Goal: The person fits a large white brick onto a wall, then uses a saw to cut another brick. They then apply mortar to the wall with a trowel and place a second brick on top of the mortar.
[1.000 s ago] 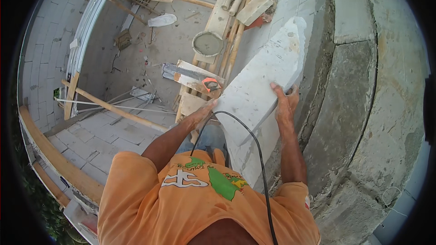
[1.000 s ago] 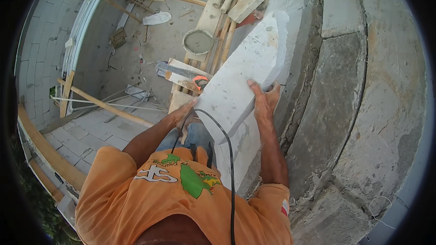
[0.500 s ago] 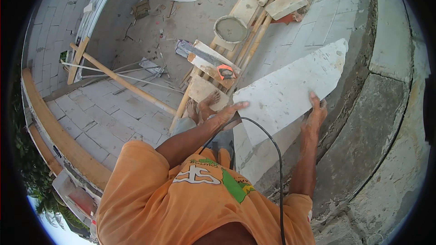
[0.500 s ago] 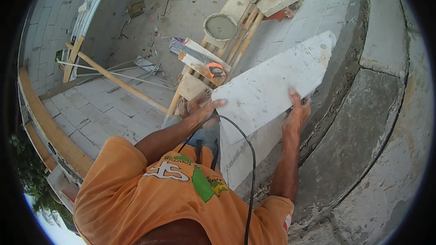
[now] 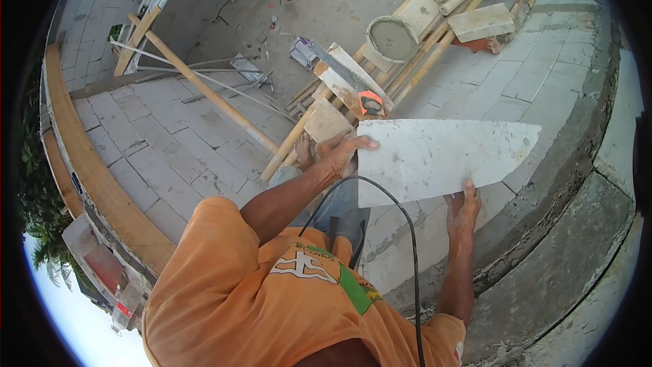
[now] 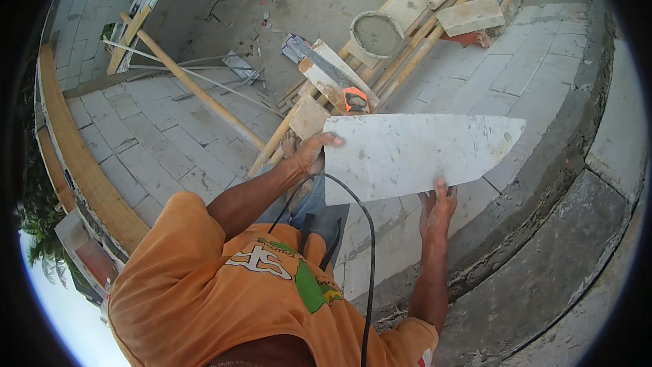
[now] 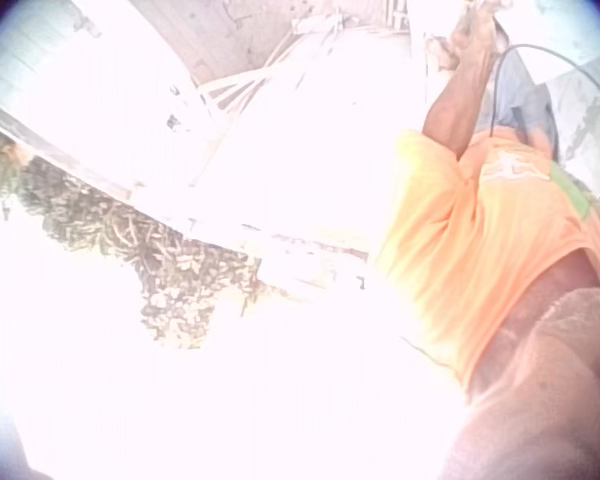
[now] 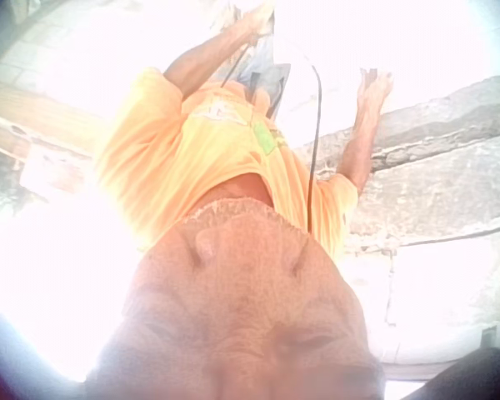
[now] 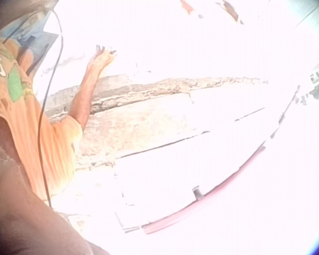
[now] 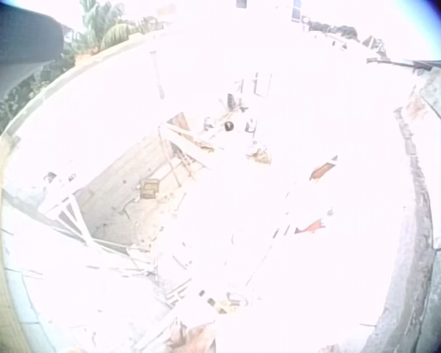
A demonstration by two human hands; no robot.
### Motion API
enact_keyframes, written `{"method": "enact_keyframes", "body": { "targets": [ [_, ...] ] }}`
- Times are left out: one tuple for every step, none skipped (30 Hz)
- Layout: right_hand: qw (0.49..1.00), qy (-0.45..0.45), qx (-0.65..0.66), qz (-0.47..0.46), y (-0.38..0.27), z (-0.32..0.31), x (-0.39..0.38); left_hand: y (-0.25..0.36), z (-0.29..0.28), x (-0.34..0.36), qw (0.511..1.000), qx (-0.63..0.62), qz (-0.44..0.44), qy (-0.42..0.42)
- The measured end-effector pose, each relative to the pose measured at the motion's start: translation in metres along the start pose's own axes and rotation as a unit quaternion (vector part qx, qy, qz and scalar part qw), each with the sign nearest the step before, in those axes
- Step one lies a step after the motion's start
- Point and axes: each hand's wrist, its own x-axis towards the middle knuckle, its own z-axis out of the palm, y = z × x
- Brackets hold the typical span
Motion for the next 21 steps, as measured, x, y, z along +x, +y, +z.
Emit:
{"method": "enact_keyframes", "body": {
  "targets": [
    [1.000, -0.013, -0.001, 0.005, 0.007, 0.002, -0.002, 0.005, -0.017, -0.001, 1.000, 0.002, -0.007, -0.006],
    [0.997, -0.046, -0.053, 0.027, 0.008, 0.003, -0.003, 0.014, -0.029, -0.002, 1.000, 0.004, -0.014, -0.015],
    [0.990, -0.078, -0.105, 0.051, 0.010, 0.003, -0.004, 0.023, -0.042, -0.005, 1.000, 0.002, -0.017, -0.016],
    [0.990, -0.076, -0.108, 0.051, 0.013, 0.001, -0.002, 0.037, -0.050, -0.011, 1.000, 0.017, 0.025, -0.002],
    [0.981, -0.079, -0.165, 0.067, 0.015, -0.002, -0.001, 0.051, -0.059, -0.020, 0.997, 0.031, 0.065, 0.014],
    [0.968, -0.083, -0.221, 0.082, 0.018, -0.004, 0.000, 0.065, -0.069, -0.027, 0.994, 0.049, 0.095, 0.024],
    [0.968, -0.082, -0.221, 0.083, 0.024, -0.005, 0.000, 0.079, -0.082, -0.032, 0.989, 0.068, 0.126, 0.034],
    [0.958, -0.091, -0.258, 0.087, 0.030, -0.007, -0.001, 0.089, -0.103, -0.036, 0.984, 0.086, 0.147, 0.058],
    [0.950, -0.100, -0.287, 0.076, 0.037, -0.013, -0.009, 0.098, -0.119, -0.045, 0.975, 0.113, 0.178, 0.070],
    [0.949, -0.100, -0.290, 0.077, 0.047, -0.018, -0.009, 0.105, -0.138, -0.050, 0.975, 0.110, 0.178, 0.071],
    [0.934, -0.098, -0.333, 0.084, 0.062, -0.025, -0.007, 0.111, -0.156, -0.057, 0.967, 0.123, 0.196, 0.105],
    [0.917, -0.097, -0.375, 0.090, 0.080, -0.033, -0.005, 0.117, -0.173, -0.065, 0.957, 0.136, 0.216, 0.139],
    [0.916, -0.100, -0.378, 0.087, 0.101, -0.043, -0.004, 0.120, -0.191, -0.072, 0.950, 0.139, 0.231, 0.155],
    [0.905, -0.093, -0.408, 0.074, 0.124, -0.055, -0.004, 0.121, -0.208, -0.080, 0.944, 0.141, 0.246, 0.170],
    [0.893, -0.086, -0.437, 0.061, 0.138, -0.063, -0.008, 0.121, -0.224, -0.087, 0.944, 0.139, 0.248, 0.168],
    [0.842, -0.081, -0.533, 0.003, 0.144, -0.061, -0.014, 0.121, -0.241, -0.096, 0.932, 0.135, 0.266, 0.208],
    [0.841, -0.080, -0.536, 0.000, 0.153, -0.068, -0.021, 0.120, -0.254, -0.105, 0.919, 0.131, 0.279, 0.246],
    [0.788, -0.089, -0.605, -0.071, 0.165, -0.074, -0.028, 0.120, -0.268, -0.114, 0.920, 0.127, 0.281, 0.244],
    [0.726, -0.097, -0.666, -0.140, 0.173, -0.079, -0.033, 0.120, -0.280, -0.122, 0.913, 0.124, 0.283, 0.267],
    [0.724, -0.096, -0.669, -0.143, 0.176, -0.079, -0.039, 0.119, -0.293, -0.131, 0.905, 0.122, 0.285, 0.291],
    [0.714, -0.102, -0.675, -0.153, 0.180, -0.079, -0.044, 0.117, -0.310, -0.138, 0.906, 0.118, 0.286, 0.289]
  ]
}}
